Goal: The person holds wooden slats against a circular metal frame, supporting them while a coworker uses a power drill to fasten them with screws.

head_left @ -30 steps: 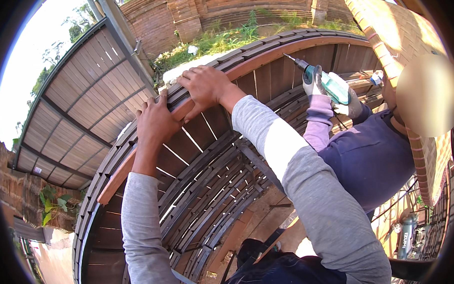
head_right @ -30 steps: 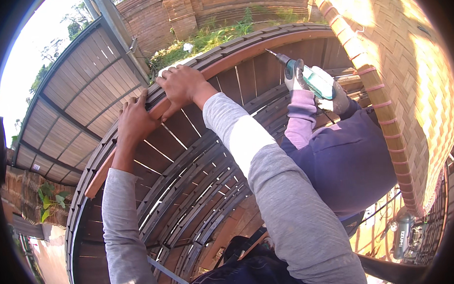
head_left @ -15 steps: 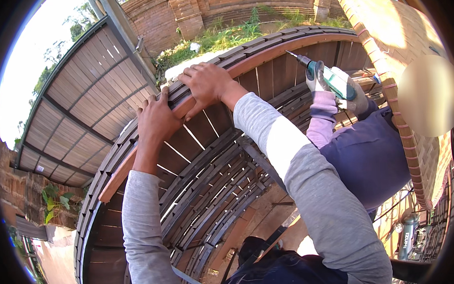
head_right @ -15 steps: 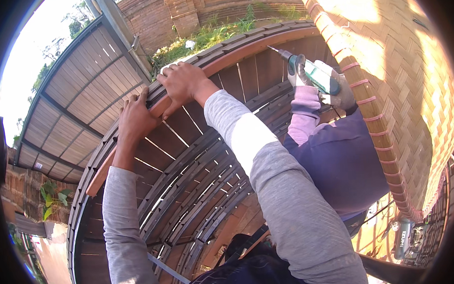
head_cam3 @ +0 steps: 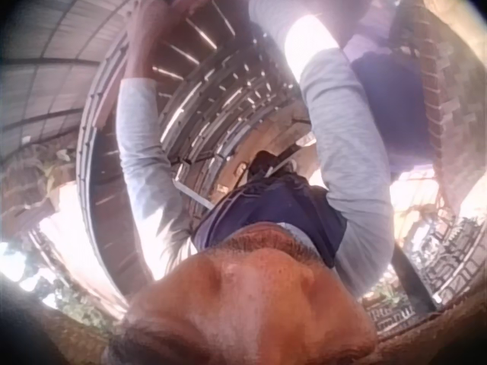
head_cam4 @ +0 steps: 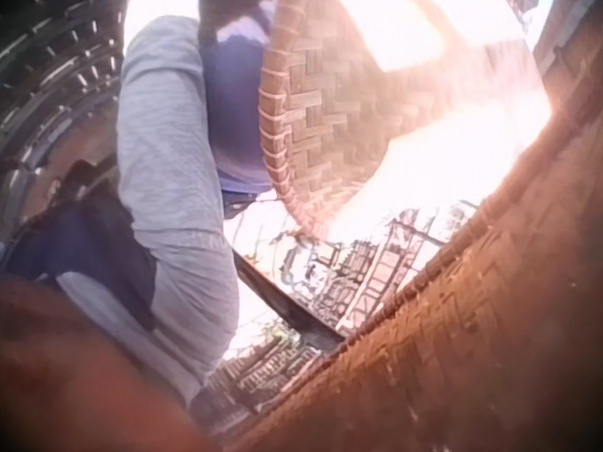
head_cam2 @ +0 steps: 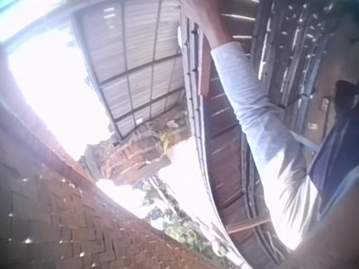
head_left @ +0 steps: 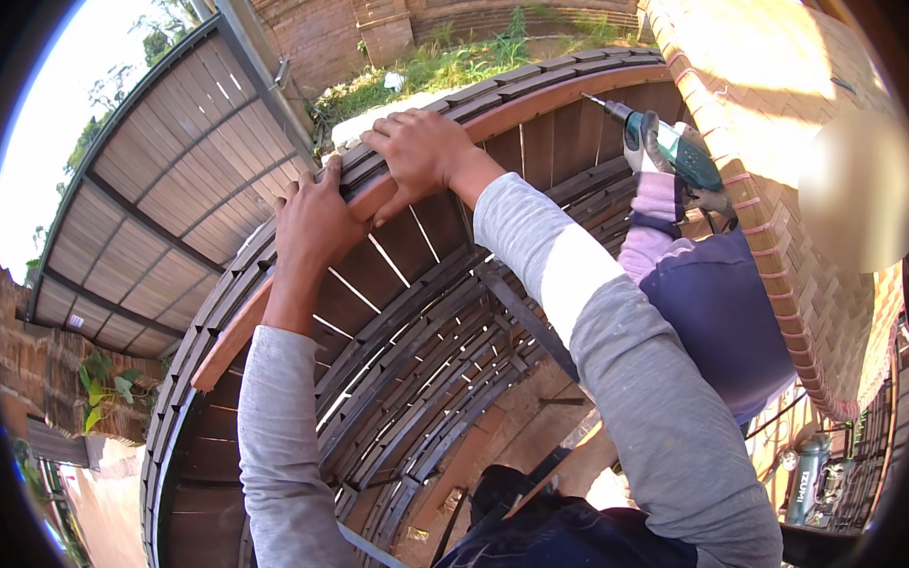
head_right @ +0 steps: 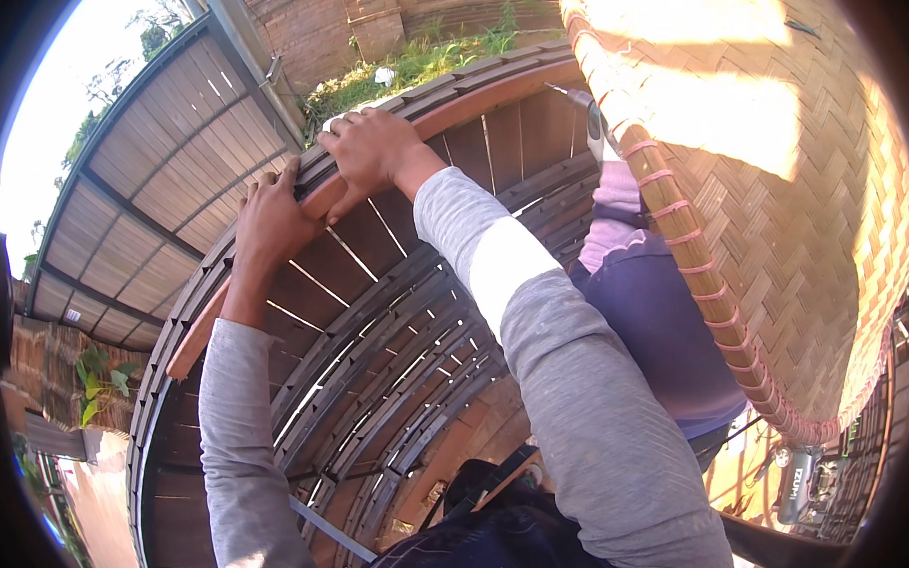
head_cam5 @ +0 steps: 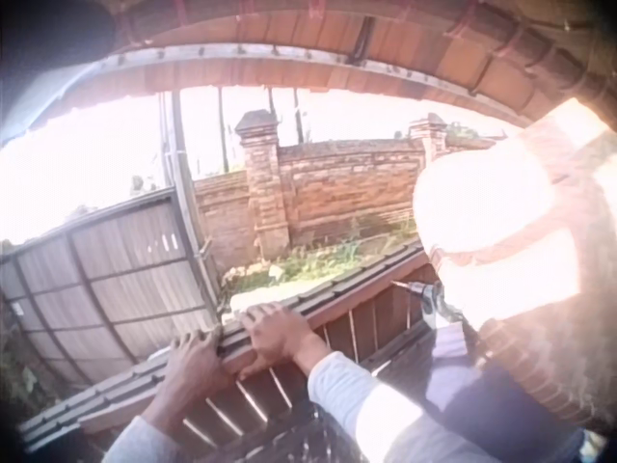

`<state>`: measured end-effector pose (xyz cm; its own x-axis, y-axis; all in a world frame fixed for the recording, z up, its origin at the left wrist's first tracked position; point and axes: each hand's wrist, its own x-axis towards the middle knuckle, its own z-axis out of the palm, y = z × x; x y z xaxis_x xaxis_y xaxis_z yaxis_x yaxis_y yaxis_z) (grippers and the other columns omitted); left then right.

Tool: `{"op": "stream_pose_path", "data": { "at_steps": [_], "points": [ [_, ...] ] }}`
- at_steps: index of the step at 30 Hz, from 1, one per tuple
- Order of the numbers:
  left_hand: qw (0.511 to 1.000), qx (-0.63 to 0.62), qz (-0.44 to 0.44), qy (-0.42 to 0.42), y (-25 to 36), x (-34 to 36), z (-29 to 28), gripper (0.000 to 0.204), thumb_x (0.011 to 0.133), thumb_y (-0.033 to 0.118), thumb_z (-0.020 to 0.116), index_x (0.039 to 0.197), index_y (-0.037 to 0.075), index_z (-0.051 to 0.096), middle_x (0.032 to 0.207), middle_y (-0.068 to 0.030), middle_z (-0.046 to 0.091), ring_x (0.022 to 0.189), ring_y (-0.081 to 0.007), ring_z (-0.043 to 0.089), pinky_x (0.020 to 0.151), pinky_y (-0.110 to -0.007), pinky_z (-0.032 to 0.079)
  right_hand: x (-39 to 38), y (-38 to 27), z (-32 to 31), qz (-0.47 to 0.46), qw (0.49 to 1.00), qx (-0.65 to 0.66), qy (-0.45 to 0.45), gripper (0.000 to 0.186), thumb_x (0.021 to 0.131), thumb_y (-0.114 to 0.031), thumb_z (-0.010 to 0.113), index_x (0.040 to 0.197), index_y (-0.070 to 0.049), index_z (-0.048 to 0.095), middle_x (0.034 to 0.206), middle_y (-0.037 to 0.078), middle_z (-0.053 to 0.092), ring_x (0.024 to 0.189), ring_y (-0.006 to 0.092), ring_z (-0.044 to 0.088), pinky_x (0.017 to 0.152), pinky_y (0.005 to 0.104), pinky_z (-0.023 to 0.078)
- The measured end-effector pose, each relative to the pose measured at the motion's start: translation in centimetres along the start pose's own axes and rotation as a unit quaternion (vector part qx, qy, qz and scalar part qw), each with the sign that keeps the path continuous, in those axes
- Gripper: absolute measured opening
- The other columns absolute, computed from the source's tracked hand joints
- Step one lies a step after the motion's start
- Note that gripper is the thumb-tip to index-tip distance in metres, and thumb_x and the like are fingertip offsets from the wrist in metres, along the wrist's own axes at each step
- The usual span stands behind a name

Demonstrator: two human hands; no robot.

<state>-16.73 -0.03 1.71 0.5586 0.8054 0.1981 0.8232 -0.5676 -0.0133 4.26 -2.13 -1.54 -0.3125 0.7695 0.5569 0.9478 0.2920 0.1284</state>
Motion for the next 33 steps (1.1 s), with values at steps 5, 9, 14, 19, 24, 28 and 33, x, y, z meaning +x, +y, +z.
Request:
{"op": "stream_pose_path", "data": {
  "at_steps": [5,9,14,19,24,28,33],
  "points": [
    [1.000,0.001,0.000,-0.003,0.4,0.0,-0.2,0.105,0.074,0.047,0.093,0.162,0.012,0.046,0.149,-0.0245,0.060,0.142,-0.0413,0.056,0.119,-0.053,0.044,-0.2,0.4,0.5,0.000,1.000,-0.003,0.013,0.109,0.056,-0.084,0.085,0.126,-0.003,0.069,0.120,0.017,0.074,0.114,0.0354,0.072,0.100,0.0450,0.058],
    [1.000,0.001,0.005,0.006,0.1,-0.1,-0.2,0.104,0.075,0.049,0.092,0.161,0.012,0.047,0.146,-0.0257,0.061,0.140,-0.0423,0.058,0.117,-0.054,0.045,0.0,0.1,0.2,0.002,1.000,-0.014,0.014,0.108,0.056,-0.085,0.085,0.127,-0.004,0.070,0.120,0.016,0.074,0.115,0.0351,0.072,0.100,0.0450,0.058],
    [0.999,0.001,0.022,0.030,-0.4,0.0,0.4,0.103,0.077,0.054,0.091,0.159,0.009,0.049,0.142,-0.0261,0.064,0.134,-0.0437,0.061,0.113,-0.056,0.048,0.0,-0.1,0.0,0.004,1.000,-0.024,0.011,0.107,0.057,-0.086,0.084,0.128,-0.006,0.070,0.120,0.015,0.074,0.115,0.0344,0.073,0.100,0.0451,0.058],
    [1.000,-0.003,0.004,0.000,0.2,0.0,-0.1,0.101,0.077,0.048,0.091,0.162,0.013,0.047,0.145,-0.0242,0.062,0.139,-0.0426,0.058,0.118,-0.054,0.044,-0.1,0.1,0.1,0.006,0.999,-0.032,0.002,0.108,0.058,-0.087,0.083,0.129,-0.006,0.069,0.121,0.014,0.074,0.115,0.0339,0.073,0.100,0.0455,0.058],
    [1.000,0.002,0.002,0.010,-0.4,0.1,0.4,0.101,0.077,0.049,0.091,0.161,0.014,0.048,0.143,-0.0240,0.064,0.139,-0.0437,0.057,0.117,-0.055,0.045,0.1,-0.1,0.2,-0.002,0.999,-0.040,0.002,0.109,0.060,-0.088,0.081,0.131,-0.006,0.068,0.122,0.014,0.074,0.116,0.0339,0.073,0.099,0.0454,0.059],
    [0.999,0.003,0.023,0.040,-0.4,-0.1,0.9,0.096,0.079,0.048,0.089,0.158,0.010,0.051,0.137,-0.0255,0.066,0.134,-0.0441,0.061,0.113,-0.056,0.047,-0.1,0.0,0.2,-0.006,0.998,-0.054,0.009,0.109,0.061,-0.089,0.080,0.132,-0.006,0.067,0.124,0.014,0.073,0.117,0.0336,0.072,0.099,0.0448,0.060],
    [0.998,0.003,0.031,0.052,-0.7,0.0,1.4,0.094,0.080,0.047,0.089,0.157,0.010,0.051,0.136,-0.0263,0.067,0.133,-0.0449,0.062,0.113,-0.057,0.047,-0.1,0.1,0.3,-0.012,0.998,-0.054,0.009,0.109,0.061,-0.090,0.080,0.131,-0.007,0.067,0.124,0.014,0.073,0.118,0.0332,0.072,0.099,0.0448,0.060]
  ]
}}
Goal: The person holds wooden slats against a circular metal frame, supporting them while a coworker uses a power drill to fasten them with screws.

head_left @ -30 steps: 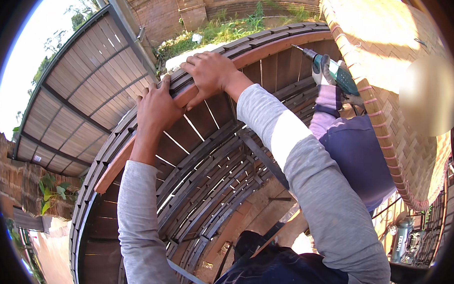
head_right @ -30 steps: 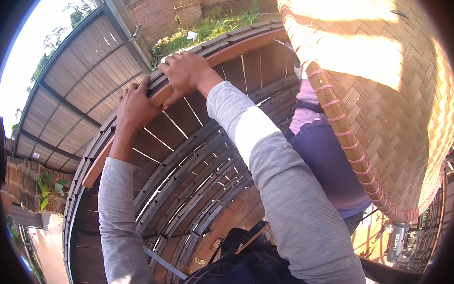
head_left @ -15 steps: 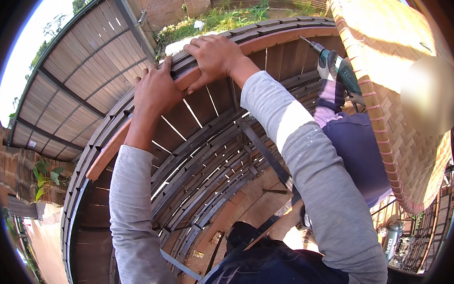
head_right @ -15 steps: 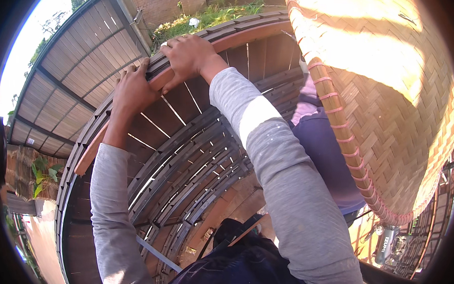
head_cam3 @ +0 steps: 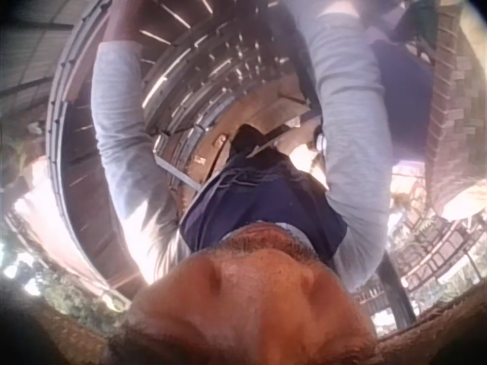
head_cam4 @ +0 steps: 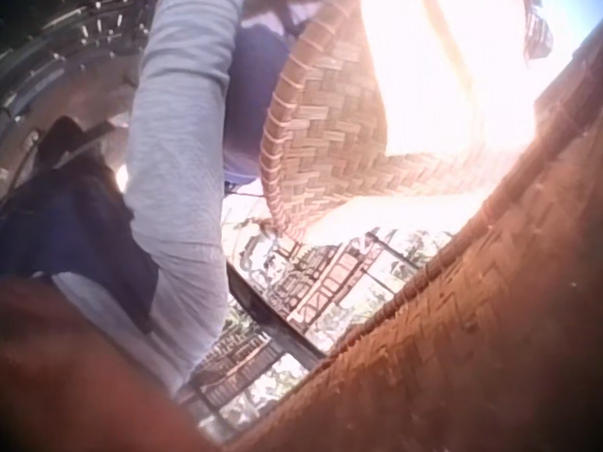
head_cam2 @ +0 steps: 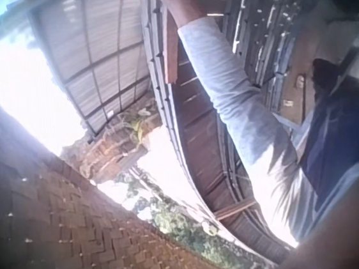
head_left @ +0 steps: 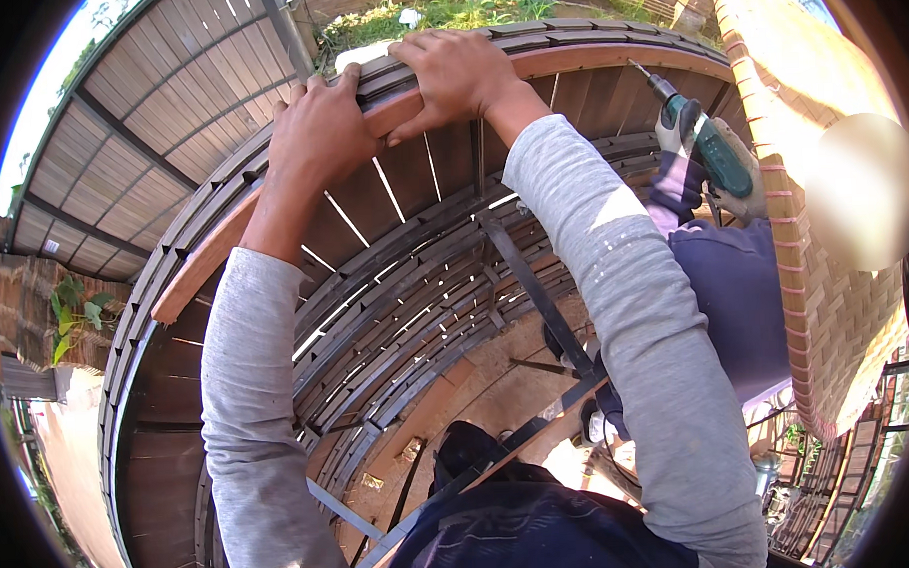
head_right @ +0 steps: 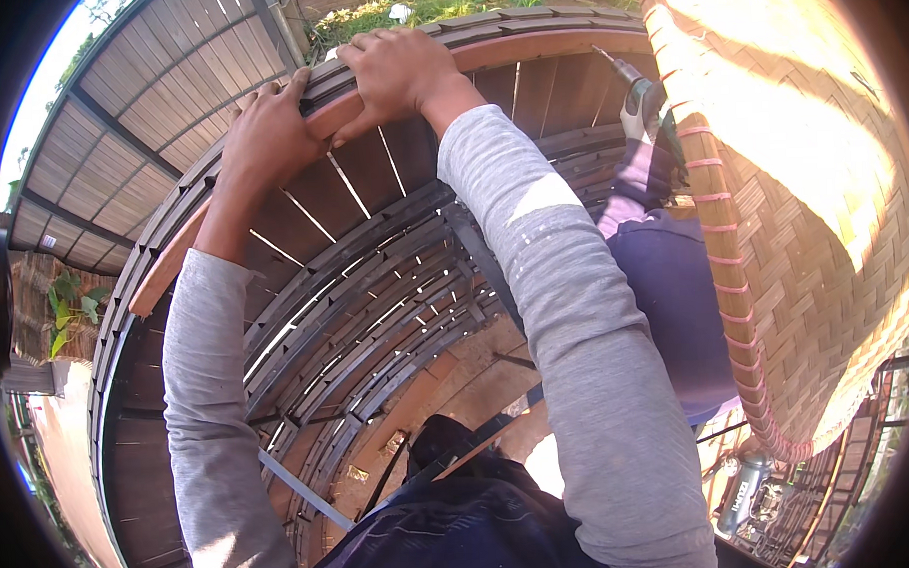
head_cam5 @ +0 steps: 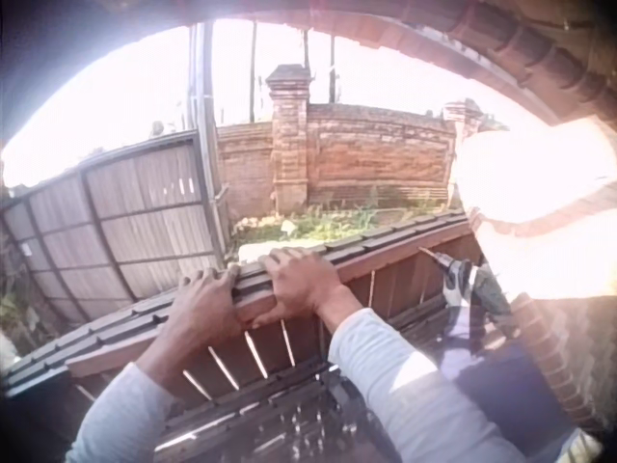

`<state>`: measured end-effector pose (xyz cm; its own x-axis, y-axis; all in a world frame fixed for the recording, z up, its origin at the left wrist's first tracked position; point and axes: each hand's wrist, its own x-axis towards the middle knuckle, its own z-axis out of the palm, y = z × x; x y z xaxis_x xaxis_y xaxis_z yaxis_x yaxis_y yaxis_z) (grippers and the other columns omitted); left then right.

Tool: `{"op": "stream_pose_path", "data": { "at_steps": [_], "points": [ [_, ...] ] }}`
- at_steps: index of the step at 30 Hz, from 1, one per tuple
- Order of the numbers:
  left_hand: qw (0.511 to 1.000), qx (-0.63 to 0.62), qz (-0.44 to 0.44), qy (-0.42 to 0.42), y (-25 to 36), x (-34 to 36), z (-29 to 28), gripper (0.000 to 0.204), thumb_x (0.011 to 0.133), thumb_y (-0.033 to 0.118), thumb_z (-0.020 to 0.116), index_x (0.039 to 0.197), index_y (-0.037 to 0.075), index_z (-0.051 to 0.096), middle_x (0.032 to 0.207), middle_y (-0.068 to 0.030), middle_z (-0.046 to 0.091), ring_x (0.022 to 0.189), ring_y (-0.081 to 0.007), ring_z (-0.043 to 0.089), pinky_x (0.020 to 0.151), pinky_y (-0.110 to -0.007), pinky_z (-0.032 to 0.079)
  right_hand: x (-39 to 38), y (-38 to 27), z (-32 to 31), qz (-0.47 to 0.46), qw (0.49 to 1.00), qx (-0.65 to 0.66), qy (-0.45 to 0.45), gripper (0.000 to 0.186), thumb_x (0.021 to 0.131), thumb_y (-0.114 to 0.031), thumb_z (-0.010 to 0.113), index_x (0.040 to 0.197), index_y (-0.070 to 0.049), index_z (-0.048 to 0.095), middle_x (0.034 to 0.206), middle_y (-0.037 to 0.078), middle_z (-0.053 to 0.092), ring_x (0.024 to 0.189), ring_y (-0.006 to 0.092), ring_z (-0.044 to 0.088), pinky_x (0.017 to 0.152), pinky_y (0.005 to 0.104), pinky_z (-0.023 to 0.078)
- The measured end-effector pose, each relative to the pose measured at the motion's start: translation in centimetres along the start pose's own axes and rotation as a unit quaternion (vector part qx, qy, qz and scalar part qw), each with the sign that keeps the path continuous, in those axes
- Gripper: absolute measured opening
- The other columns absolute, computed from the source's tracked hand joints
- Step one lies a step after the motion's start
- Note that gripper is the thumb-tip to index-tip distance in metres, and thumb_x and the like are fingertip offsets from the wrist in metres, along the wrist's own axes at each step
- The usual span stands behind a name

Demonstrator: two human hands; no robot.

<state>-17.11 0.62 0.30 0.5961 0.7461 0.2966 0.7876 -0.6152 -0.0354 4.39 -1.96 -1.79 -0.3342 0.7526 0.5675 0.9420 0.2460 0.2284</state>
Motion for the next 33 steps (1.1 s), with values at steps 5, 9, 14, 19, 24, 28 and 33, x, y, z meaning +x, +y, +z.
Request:
{"op": "stream_pose_path", "data": {
  "at_steps": [5,9,14,19,24,28,33],
  "points": [
    [0.999,-0.004,-0.017,-0.030,0.2,0.3,-0.5,0.101,0.077,0.048,0.092,0.161,0.014,0.047,0.140,-0.0263,0.066,0.137,-0.0461,0.059,0.118,-0.055,0.044,0.0,0.0,0.0,0.000,1.000,-0.003,0.001,0.109,0.061,-0.090,0.079,0.131,-0.007,0.067,0.124,0.014,0.073,0.117,0.0331,0.073,0.098,0.0444,0.060],
    [0.999,0.004,-0.019,-0.037,0.3,0.2,-0.8,0.102,0.077,0.049,0.092,0.161,0.014,0.046,0.141,-0.0255,0.065,0.138,-0.0452,0.059,0.118,-0.055,0.044,0.0,-0.1,-0.3,0.002,1.000,-0.010,-0.002,0.110,0.061,-0.090,0.079,0.132,-0.007,0.067,0.123,0.014,0.073,0.116,0.0331,0.073,0.097,0.0444,0.061],
    [0.999,0.008,-0.021,-0.039,0.2,0.3,-0.7,0.102,0.077,0.049,0.091,0.161,0.013,0.046,0.143,-0.0241,0.065,0.140,-0.0432,0.058,0.119,-0.054,0.044,0.1,-0.2,-0.3,0.007,1.000,-0.007,-0.008,0.110,0.061,-0.090,0.080,0.132,-0.006,0.068,0.123,0.014,0.074,0.116,0.0328,0.073,0.097,0.0443,0.061],
    [0.999,0.008,-0.016,-0.036,0.2,0.3,-0.7,0.102,0.077,0.048,0.092,0.161,0.012,0.047,0.144,-0.0243,0.065,0.140,-0.0423,0.058,0.119,-0.052,0.045,0.0,-0.2,-0.3,0.009,1.000,-0.005,-0.005,0.111,0.060,-0.090,0.080,0.132,-0.006,0.068,0.123,0.014,0.074,0.116,0.0330,0.073,0.098,0.0440,0.061],
    [0.999,0.006,-0.011,-0.030,0.2,0.1,-0.8,0.103,0.076,0.046,0.092,0.162,0.011,0.047,0.143,-0.0244,0.065,0.139,-0.0423,0.058,0.119,-0.052,0.045,-0.1,-0.3,-0.4,0.016,1.000,-0.010,-0.012,0.112,0.060,-0.090,0.080,0.133,-0.006,0.067,0.126,0.014,0.073,0.118,0.0328,0.073,0.101,0.0440,0.059],
    [1.000,0.010,0.012,0.010,-0.4,0.2,0.3,0.097,0.078,0.048,0.091,0.158,0.010,0.051,0.137,-0.0254,0.068,0.134,-0.0435,0.062,0.114,-0.056,0.047,0.0,-0.3,-0.2,0.015,1.000,-0.012,-0.011,0.112,0.060,-0.090,0.080,0.134,-0.007,0.067,0.131,0.015,0.072,0.122,0.0329,0.071,0.103,0.0441,0.059],
    [1.000,0.000,0.017,0.019,-0.4,0.0,0.4,0.096,0.078,0.051,0.090,0.156,0.009,0.053,0.134,-0.0256,0.069,0.131,-0.0438,0.064,0.112,-0.056,0.048,0.1,-0.4,-0.5,0.019,0.999,-0.011,-0.030,0.113,0.060,-0.090,0.080,0.136,-0.007,0.066,0.133,0.015,0.072,0.124,0.0327,0.070,0.104,0.0442,0.058]
  ]
}}
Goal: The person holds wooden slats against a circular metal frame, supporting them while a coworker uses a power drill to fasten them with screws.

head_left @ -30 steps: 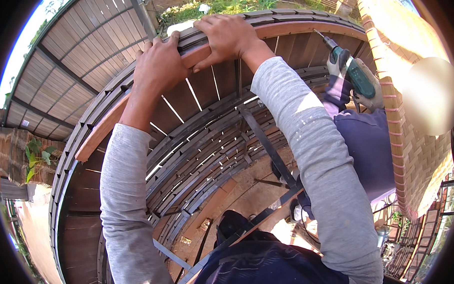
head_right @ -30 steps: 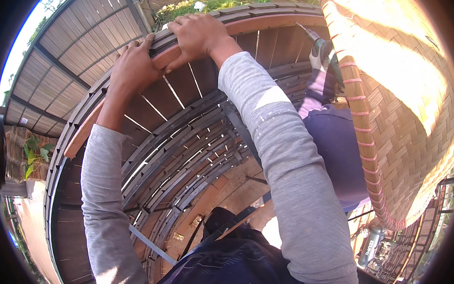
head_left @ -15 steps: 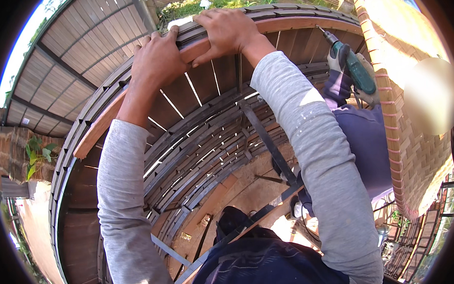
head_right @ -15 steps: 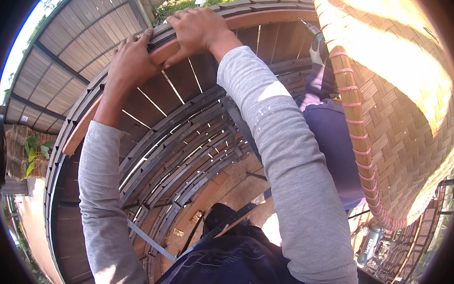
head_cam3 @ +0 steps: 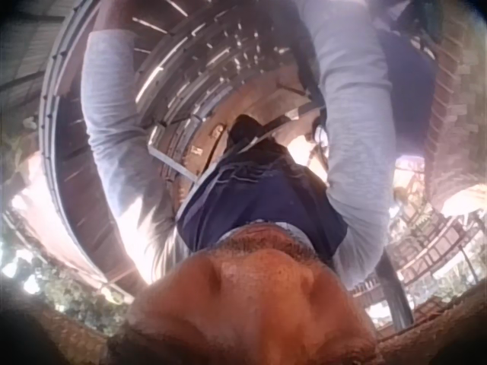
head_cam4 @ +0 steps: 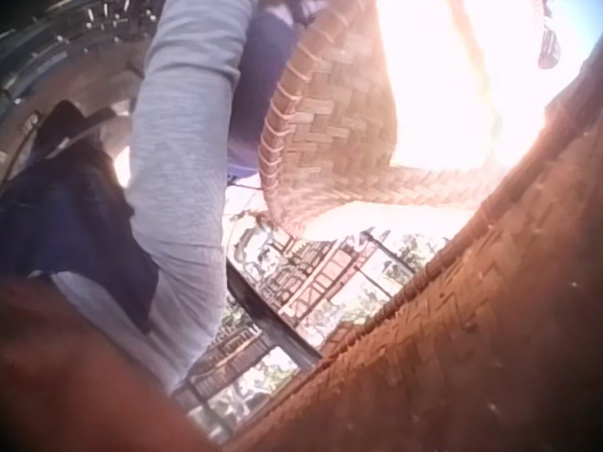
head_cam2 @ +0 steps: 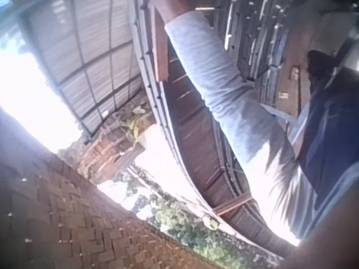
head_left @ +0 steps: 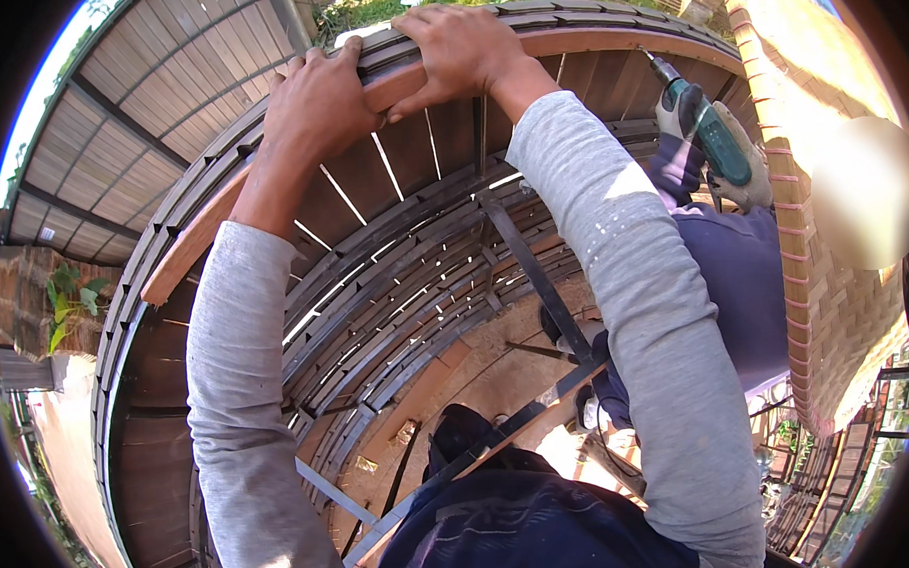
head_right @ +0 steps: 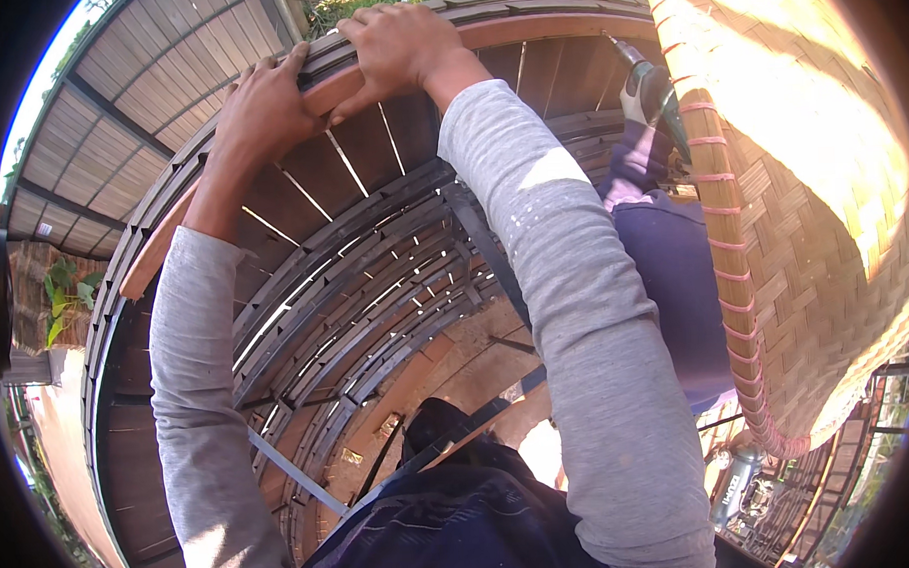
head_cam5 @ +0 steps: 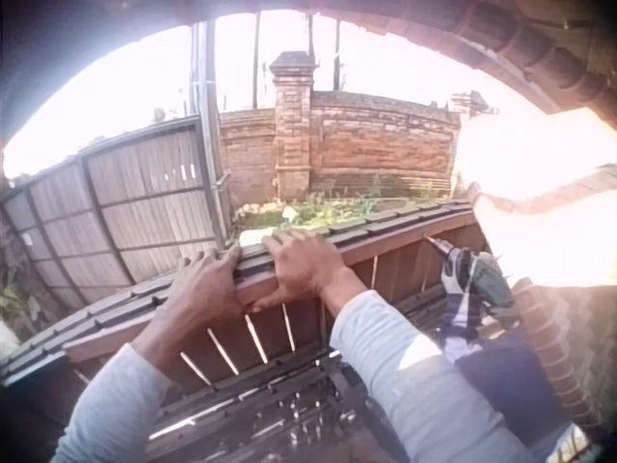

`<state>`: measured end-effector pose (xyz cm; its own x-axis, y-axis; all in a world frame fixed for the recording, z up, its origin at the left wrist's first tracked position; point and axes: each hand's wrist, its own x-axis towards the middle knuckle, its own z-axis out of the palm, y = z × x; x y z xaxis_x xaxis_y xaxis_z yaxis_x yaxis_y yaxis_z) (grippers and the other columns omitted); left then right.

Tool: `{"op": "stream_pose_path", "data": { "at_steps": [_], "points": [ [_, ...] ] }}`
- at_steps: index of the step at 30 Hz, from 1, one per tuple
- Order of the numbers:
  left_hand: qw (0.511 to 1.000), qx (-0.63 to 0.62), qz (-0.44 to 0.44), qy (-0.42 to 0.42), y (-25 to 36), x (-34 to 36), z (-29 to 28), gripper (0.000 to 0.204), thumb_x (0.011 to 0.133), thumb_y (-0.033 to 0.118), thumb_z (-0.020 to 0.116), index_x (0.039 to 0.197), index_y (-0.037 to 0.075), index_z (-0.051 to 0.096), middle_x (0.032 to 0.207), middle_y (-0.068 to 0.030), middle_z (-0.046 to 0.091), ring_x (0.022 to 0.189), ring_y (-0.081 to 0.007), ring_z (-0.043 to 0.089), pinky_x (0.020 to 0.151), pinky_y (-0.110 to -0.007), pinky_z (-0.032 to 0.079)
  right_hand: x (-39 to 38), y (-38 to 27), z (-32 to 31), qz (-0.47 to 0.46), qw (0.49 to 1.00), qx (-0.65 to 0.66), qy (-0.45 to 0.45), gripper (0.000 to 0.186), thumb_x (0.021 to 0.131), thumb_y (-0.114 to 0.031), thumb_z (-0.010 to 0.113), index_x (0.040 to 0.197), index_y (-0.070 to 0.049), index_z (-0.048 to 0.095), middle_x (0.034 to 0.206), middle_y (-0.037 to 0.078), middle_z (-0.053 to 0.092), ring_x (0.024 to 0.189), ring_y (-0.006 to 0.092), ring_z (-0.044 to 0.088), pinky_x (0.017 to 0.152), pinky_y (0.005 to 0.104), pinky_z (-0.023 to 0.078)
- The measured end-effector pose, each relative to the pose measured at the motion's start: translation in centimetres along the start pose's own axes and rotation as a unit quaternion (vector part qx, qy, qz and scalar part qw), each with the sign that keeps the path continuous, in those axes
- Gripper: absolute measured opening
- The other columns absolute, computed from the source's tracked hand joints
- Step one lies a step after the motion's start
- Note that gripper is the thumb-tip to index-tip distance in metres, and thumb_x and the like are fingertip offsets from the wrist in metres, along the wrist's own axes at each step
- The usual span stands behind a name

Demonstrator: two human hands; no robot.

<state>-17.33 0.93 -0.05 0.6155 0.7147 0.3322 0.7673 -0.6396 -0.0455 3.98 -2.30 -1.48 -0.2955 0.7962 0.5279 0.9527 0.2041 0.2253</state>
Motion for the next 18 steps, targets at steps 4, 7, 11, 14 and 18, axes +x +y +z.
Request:
{"op": "stream_pose_path", "data": {
  "at_steps": [4,7,11,14,18],
  "points": [
    [1.000,0.001,-0.015,-0.027,0.11,0.22,-0.36,0.104,0.075,0.050,0.092,0.160,0.011,0.048,0.141,-0.0247,0.066,0.137,-0.0423,0.060,0.117,-0.054,0.046,-0.09,0.01,0.07,-0.003,1.000,-0.005,0.012,0.112,0.060,-0.090,0.080,0.136,-0.008,0.066,0.132,0.015,0.072,0.124,0.0323,0.071,0.103,0.0440,0.059],
    [0.999,0.004,-0.023,-0.039,0.26,0.28,-0.42,0.109,0.073,0.051,0.093,0.163,0.013,0.046,0.144,-0.0244,0.064,0.139,-0.0419,0.059,0.120,-0.053,0.044,-0.13,0.07,0.17,-0.006,1.000,-0.006,0.017,0.112,0.060,-0.090,0.080,0.136,-0.007,0.066,0.132,0.015,0.072,0.123,0.0322,0.071,0.103,0.0439,0.059],
    [0.998,0.004,-0.029,-0.047,0.33,0.33,-0.50,0.110,0.073,0.054,0.094,0.163,0.013,0.046,0.144,-0.0244,0.064,0.139,-0.0421,0.059,0.120,-0.054,0.044,-0.10,0.15,0.18,-0.006,1.000,-0.002,0.011,0.112,0.060,-0.090,0.080,0.135,-0.007,0.066,0.131,0.015,0.073,0.123,0.0323,0.071,0.103,0.0439,0.059],
    [0.999,0.003,-0.029,-0.044,0.27,0.25,-0.64,0.109,0.073,0.053,0.094,0.163,0.013,0.046,0.144,-0.0246,0.064,0.139,-0.0423,0.058,0.119,-0.054,0.044,0.06,0.15,0.25,-0.009,1.000,-0.004,0.013,0.113,0.061,-0.090,0.079,0.136,-0.007,0.066,0.131,0.014,0.073,0.122,0.0324,0.071,0.103,0.0439,0.059],
    [0.999,0.008,-0.028,-0.042,0.49,0.24,-0.71,0.107,0.074,0.052,0.093,0.162,0.013,0.046,0.144,-0.0236,0.065,0.138,-0.0423,0.059,0.119,-0.054,0.045,-0.07,0.17,0.34,-0.006,1.000,-0.012,0.018,0.112,0.061,-0.090,0.080,0.136,-0.007,0.066,0.131,0.014,0.073,0.122,0.0321,0.071,0.103,0.0441,0.059]
  ]
}}
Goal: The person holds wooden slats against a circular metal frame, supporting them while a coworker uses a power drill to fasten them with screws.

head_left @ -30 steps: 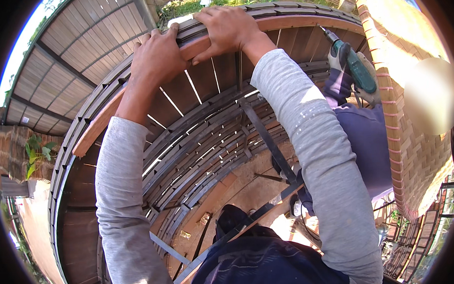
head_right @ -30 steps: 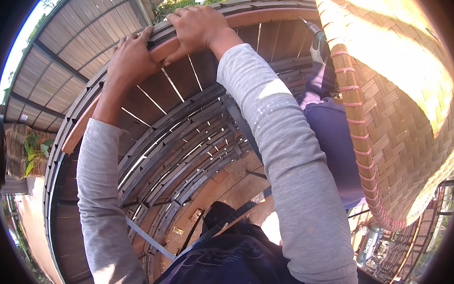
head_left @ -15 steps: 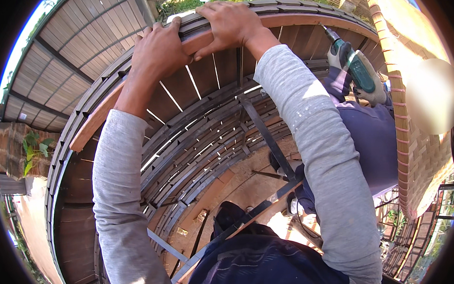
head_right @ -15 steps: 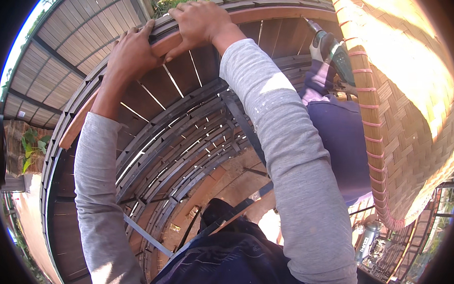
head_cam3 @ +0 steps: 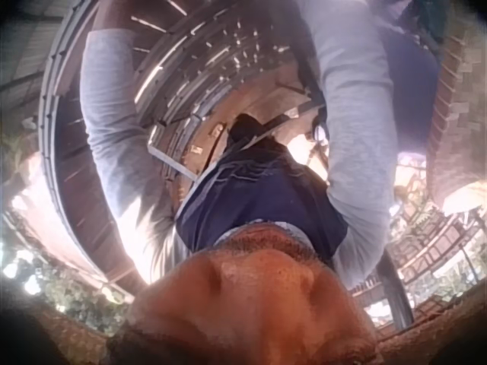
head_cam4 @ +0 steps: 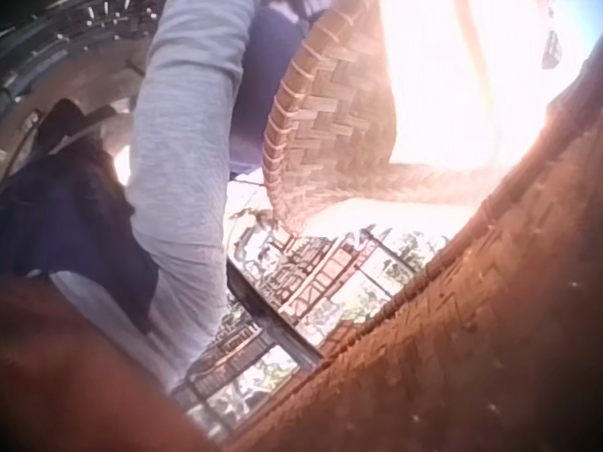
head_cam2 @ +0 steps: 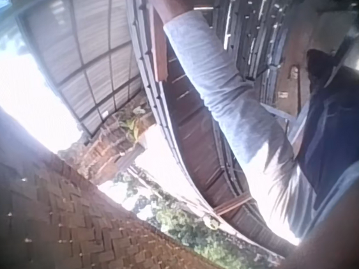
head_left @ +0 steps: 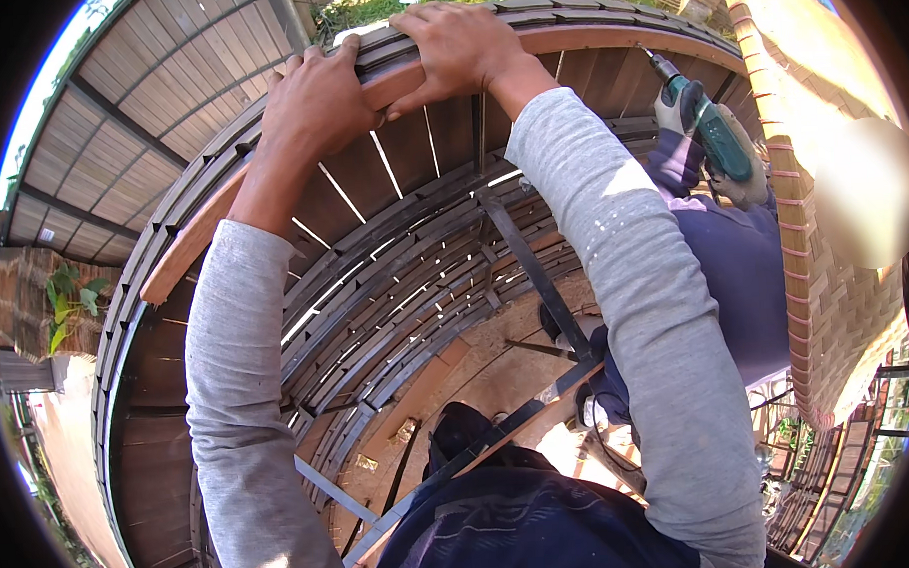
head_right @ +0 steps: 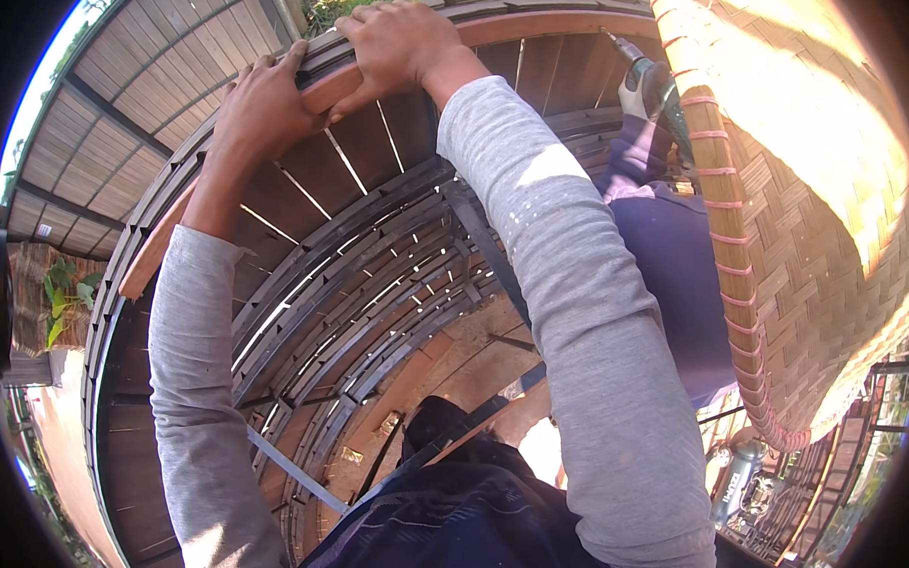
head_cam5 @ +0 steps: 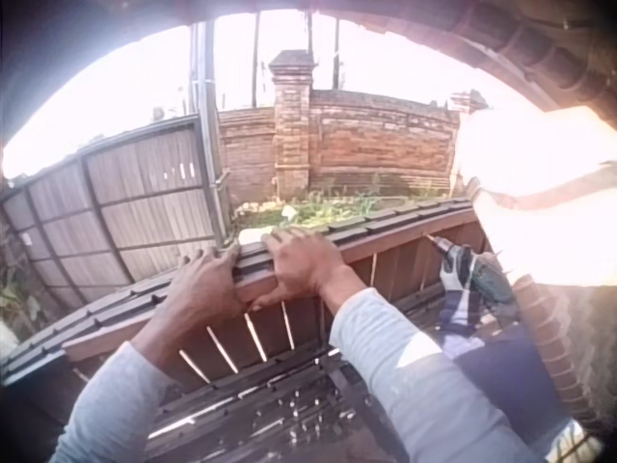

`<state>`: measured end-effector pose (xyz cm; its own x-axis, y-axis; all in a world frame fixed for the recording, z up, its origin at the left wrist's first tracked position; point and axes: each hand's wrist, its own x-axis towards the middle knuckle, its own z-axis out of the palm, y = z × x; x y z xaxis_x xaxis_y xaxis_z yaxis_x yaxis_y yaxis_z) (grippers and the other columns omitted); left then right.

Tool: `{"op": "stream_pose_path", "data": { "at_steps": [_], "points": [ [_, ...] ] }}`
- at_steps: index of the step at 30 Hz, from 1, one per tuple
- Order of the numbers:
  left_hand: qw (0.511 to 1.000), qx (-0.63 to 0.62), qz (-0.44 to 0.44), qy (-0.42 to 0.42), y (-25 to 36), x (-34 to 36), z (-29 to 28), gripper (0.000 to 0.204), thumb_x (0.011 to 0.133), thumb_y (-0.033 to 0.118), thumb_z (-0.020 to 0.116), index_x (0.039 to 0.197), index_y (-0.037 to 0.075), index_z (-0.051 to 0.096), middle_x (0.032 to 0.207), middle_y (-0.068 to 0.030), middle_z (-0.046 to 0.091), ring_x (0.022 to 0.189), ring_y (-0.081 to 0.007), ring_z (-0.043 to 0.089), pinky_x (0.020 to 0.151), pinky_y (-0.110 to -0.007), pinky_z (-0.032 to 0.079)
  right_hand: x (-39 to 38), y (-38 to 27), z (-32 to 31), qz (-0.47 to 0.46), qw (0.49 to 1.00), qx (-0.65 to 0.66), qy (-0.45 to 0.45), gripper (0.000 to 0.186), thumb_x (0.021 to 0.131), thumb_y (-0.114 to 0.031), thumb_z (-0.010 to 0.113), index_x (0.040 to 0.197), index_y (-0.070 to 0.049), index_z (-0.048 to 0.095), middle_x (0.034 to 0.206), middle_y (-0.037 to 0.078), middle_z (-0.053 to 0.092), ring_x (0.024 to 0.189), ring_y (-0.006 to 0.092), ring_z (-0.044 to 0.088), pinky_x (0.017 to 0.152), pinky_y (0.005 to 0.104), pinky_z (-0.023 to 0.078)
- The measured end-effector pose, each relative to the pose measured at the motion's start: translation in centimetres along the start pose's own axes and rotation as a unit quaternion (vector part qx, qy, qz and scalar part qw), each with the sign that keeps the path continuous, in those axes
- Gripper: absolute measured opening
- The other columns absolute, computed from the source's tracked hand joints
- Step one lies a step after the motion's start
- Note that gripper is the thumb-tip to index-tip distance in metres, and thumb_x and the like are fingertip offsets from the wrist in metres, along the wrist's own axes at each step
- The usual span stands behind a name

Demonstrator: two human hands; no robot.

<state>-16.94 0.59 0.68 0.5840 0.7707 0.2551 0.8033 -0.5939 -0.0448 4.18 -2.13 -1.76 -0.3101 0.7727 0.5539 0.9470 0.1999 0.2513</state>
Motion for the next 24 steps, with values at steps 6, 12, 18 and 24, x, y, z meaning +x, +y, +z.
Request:
{"op": "stream_pose_path", "data": {
  "at_steps": [6,12,18,24],
  "points": [
    [1.000,0.005,0.002,0.010,-0.3,0.2,0.6,0.104,0.076,0.051,0.092,0.161,0.013,0.047,0.142,-0.0220,0.066,0.136,-0.0417,0.061,0.118,-0.053,0.045,0.1,0.1,-0.2,-0.004,1.000,0.021,0.006,0.107,0.062,-0.088,0.080,0.132,-0.008,0.068,0.126,0.016,0.074,0.118,0.0346,0.072,0.100,0.0467,0.059],
    [1.000,0.019,-0.003,0.016,-0.4,0.3,0.9,0.105,0.077,0.053,0.091,0.163,0.014,0.045,0.140,-0.0199,0.068,0.136,-0.0384,0.062,0.117,-0.052,0.046,0.4,0.2,-1.0,0.001,0.997,0.078,-0.010,0.099,0.060,-0.085,0.084,0.115,-0.005,0.067,0.114,0.019,0.074,0.109,0.0395,0.073,0.095,0.0494,0.059],
    [0.999,0.028,-0.003,0.023,-0.2,0.2,0.8,0.106,0.077,0.057,0.091,0.163,0.014,0.046,0.140,-0.0198,0.068,0.136,-0.0393,0.062,0.118,-0.053,0.046,0.3,0.2,-1.0,-0.004,0.998,0.064,-0.002,0.100,0.060,-0.086,0.083,0.116,-0.005,0.068,0.114,0.019,0.075,0.109,0.0388,0.073,0.095,0.0486,0.059],
    [0.999,0.024,-0.003,0.035,-0.3,0.2,1.0,0.105,0.077,0.057,0.091,0.163,0.014,0.047,0.140,-0.0198,0.068,0.135,-0.0395,0.063,0.117,-0.054,0.046,0.4,0.2,-1.2,0.002,0.998,0.066,-0.022,0.103,0.061,-0.086,0.082,0.121,-0.004,0.068,0.117,0.019,0.074,0.113,0.0384,0.072,0.097,0.0484,0.059]
  ]
}}
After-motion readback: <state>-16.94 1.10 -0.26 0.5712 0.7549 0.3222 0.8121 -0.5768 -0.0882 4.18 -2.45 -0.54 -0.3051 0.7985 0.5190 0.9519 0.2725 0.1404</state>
